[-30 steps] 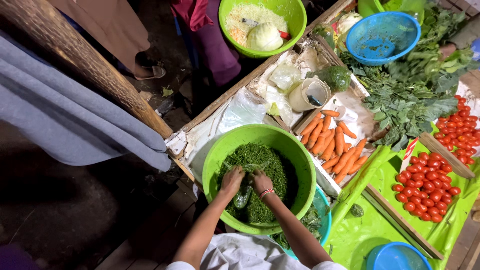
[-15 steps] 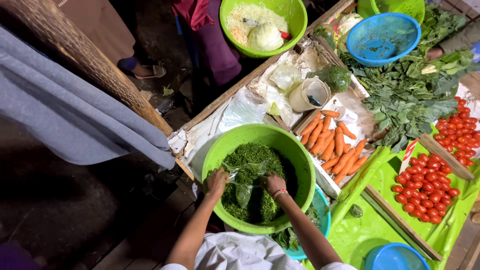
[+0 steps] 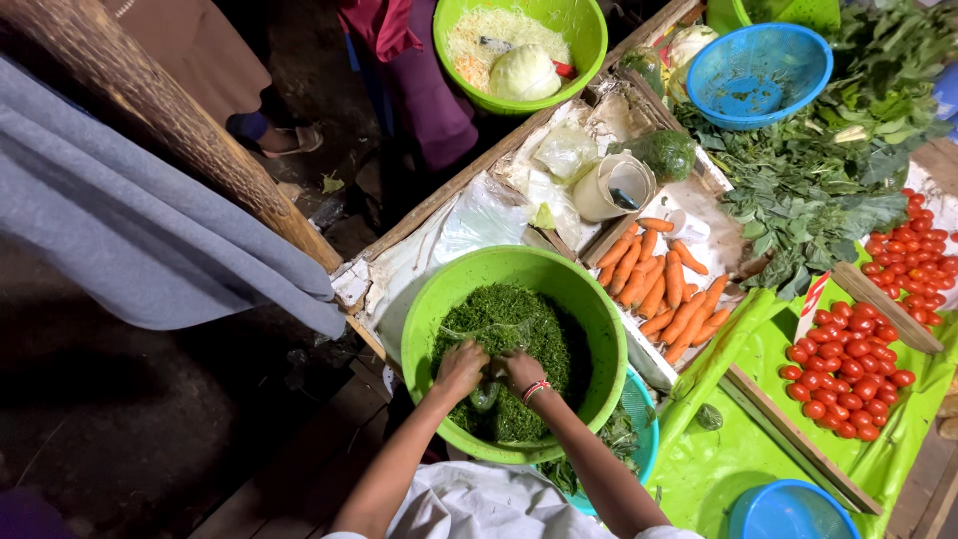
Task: The person fills plastic bags with chopped green vegetables from a large bowl by hand. They gather handfuls of the vegetables and stuff them into small clear bags.
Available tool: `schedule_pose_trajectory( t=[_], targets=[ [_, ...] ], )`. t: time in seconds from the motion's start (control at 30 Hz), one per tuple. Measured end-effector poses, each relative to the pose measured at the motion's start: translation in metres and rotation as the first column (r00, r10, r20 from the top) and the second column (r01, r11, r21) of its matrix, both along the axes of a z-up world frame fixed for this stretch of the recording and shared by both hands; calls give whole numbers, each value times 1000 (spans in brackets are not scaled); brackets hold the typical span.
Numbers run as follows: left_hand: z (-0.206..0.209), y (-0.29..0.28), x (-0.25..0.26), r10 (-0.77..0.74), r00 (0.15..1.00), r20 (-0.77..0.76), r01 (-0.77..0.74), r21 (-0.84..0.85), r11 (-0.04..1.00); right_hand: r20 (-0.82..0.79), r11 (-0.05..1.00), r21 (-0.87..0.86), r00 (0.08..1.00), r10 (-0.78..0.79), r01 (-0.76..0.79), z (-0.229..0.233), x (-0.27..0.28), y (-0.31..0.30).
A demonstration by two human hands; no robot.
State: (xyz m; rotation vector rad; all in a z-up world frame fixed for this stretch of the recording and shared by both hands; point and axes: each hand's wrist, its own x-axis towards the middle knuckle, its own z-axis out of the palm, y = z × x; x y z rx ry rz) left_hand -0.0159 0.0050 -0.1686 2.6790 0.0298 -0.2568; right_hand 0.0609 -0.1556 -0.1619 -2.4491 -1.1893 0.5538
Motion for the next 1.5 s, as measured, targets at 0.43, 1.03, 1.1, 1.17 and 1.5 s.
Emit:
schedule_pose_trajectory(
  t=[0.43,1.03,1.1,1.17,1.5],
  targets=[
    [-1,31,-12,12,982,188,6,-91,996,93,997,-46,994,59,-55,5,10,-16],
    [12,10,-22,-141,977,-162,129,-83,988,-185,999,30,982,48,-43,-2,-5,-19],
    [8,6,-23,-137,958,-252,131,-41,991,-162,995,-87,986,31,-46,0,-10,-14],
    [5,6,-26,-129,975,-180,124,-38,991,-143,991,-122,989,37,-55,0,-14,-12],
    [-2,16,-34,28,999,19,-24,-188,982,-140,993,112,989,49,-33,8,2,-33]
  ],
)
